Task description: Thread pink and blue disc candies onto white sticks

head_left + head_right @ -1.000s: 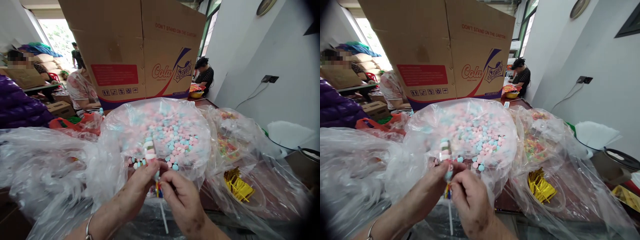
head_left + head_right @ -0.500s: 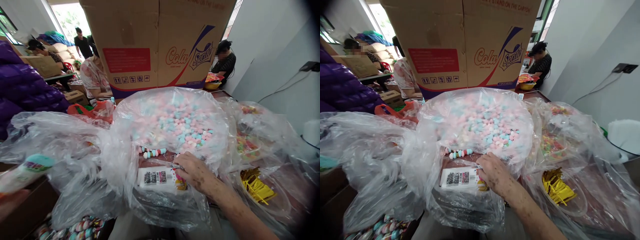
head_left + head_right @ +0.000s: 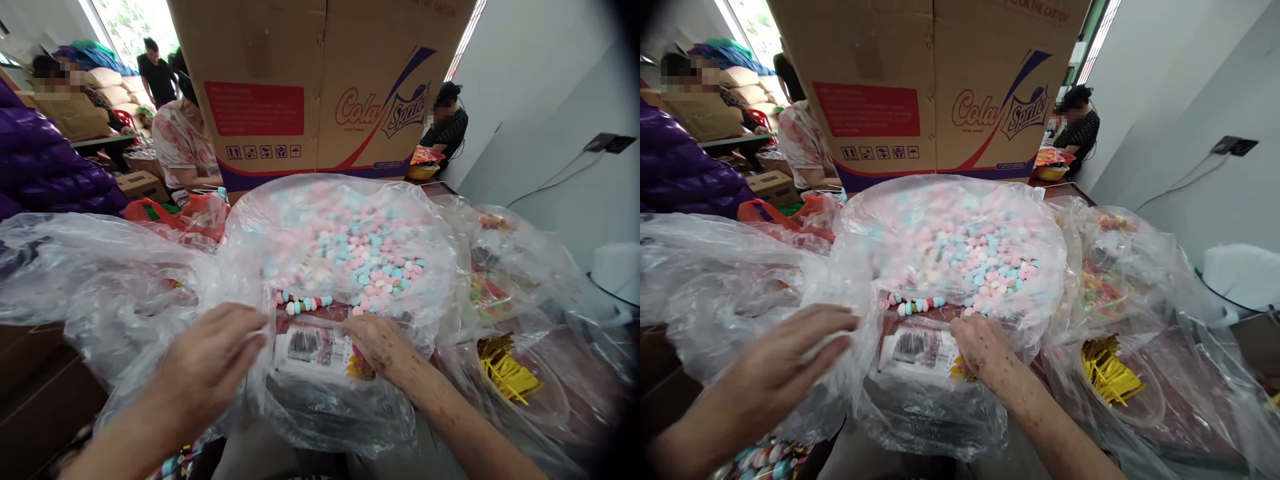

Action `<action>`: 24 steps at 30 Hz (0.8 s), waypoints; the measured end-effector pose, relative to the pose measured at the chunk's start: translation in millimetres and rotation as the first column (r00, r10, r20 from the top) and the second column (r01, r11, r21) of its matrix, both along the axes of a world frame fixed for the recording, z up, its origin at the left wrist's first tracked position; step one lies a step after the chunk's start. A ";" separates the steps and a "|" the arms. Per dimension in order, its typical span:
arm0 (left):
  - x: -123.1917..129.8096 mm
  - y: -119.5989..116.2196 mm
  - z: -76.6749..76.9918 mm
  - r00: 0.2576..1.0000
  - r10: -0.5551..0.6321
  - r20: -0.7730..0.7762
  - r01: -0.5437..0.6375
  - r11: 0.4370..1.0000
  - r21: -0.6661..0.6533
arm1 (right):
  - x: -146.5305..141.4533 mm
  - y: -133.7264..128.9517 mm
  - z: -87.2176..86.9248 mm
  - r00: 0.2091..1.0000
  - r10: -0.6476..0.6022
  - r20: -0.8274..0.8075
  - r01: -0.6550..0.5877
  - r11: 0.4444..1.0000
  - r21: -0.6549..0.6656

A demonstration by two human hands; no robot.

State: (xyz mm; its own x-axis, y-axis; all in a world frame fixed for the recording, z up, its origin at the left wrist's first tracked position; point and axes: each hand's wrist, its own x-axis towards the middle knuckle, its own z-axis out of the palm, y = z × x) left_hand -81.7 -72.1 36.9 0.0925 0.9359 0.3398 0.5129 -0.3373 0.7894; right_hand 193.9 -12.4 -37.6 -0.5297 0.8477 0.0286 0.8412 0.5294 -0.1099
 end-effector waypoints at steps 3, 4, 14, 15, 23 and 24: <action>50.8 24.6 -26.6 0.909 -0.172 -0.379 0.256 0.949 0.184 | 1.9 -1.2 7.8 0.988 0.079 -0.133 -0.059 0.987 0.149; 65.6 30.0 -35.8 0.875 -0.182 -0.448 0.291 0.938 0.187 | 3.1 -1.9 11.6 0.976 0.096 -0.195 -0.061 0.982 0.178; 68.3 36.3 -42.5 0.875 -0.425 -0.233 0.403 0.905 -0.136 | 9.5 -22.5 40.3 0.784 0.065 -0.618 -0.120 0.992 -0.048; 64.7 35.0 -42.3 0.871 -0.439 -0.221 0.419 0.898 -0.133 | 8.0 -24.4 39.7 0.784 0.094 -0.614 -0.130 0.991 -0.015; 47.3 29.2 -48.1 0.894 -0.448 -0.020 0.425 0.861 -0.279 | -2.4 -19.7 46.3 0.766 0.007 -0.643 -0.185 0.960 -0.210; 44.2 28.0 -48.3 0.901 -0.434 0.003 0.417 0.863 -0.284 | -3.3 -13.6 46.8 0.754 -0.049 -0.655 -0.192 0.937 -0.291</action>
State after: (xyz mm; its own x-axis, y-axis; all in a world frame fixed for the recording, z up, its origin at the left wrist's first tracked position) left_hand -37.6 -44.1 -11.5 0.5149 0.8551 0.0604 0.4163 -0.3111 0.8543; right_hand 190.6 -26.0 9.2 -0.5440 0.8304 0.1200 0.4636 0.4167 -0.7820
